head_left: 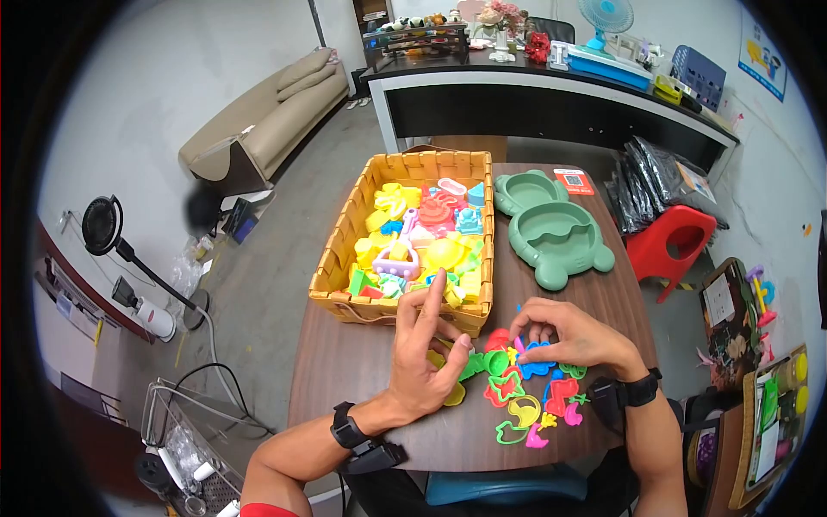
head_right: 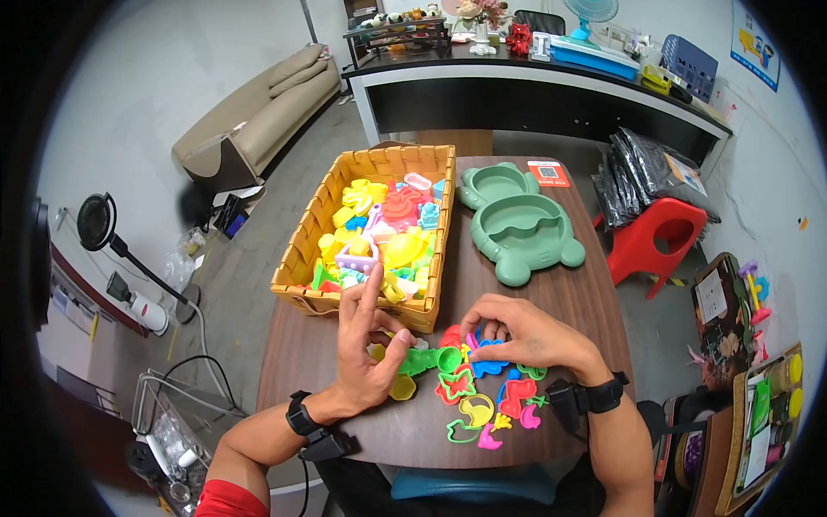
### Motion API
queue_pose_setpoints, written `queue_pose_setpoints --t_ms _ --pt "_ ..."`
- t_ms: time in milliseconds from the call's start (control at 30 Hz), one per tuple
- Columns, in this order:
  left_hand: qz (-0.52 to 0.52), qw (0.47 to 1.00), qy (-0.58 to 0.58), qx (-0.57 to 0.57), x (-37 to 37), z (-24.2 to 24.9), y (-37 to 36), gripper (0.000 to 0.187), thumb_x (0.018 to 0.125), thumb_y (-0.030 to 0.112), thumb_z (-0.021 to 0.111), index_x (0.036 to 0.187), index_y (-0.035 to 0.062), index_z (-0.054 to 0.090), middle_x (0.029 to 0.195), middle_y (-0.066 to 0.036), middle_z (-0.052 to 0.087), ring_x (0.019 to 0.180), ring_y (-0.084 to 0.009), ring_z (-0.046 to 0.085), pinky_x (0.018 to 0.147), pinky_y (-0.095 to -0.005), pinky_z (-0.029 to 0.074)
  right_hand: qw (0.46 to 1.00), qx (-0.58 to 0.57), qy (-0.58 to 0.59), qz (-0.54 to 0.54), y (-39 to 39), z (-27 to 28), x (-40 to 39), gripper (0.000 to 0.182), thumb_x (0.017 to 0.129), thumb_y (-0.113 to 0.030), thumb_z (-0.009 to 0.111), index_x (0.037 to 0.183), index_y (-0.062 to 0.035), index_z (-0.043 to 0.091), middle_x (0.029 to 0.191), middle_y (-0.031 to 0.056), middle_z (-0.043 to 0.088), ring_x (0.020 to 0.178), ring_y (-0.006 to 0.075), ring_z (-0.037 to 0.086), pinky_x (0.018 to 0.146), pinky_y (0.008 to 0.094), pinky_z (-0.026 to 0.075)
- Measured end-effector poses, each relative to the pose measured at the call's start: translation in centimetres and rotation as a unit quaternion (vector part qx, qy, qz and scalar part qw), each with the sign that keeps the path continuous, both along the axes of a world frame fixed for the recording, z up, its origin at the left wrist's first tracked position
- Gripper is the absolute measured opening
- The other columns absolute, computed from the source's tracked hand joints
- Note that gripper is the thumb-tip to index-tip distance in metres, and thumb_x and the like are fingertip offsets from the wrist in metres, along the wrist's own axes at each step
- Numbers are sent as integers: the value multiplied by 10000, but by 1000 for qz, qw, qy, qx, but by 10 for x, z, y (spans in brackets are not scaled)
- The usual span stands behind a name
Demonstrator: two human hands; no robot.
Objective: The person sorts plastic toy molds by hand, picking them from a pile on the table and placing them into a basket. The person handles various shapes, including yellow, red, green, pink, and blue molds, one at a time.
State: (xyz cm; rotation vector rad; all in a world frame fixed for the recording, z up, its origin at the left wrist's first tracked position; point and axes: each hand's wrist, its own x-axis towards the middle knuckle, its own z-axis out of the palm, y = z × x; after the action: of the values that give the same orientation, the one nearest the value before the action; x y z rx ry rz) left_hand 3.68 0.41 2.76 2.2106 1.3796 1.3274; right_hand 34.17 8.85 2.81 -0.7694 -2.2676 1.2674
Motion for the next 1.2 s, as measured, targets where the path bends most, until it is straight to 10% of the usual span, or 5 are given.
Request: queue_pose_setpoints --t_ms 1200 --pt "10 1000 -22 1 -9 -3 -9 914 1063 -32 768 1872 -26 341 1592 -187 513 955 -140 799 722 -253 647 998 -11 53 -29 -2 -3 -14 371 958 -173 1011 1237 -57 796 1139 11 685 882 83 690 790 277 576"
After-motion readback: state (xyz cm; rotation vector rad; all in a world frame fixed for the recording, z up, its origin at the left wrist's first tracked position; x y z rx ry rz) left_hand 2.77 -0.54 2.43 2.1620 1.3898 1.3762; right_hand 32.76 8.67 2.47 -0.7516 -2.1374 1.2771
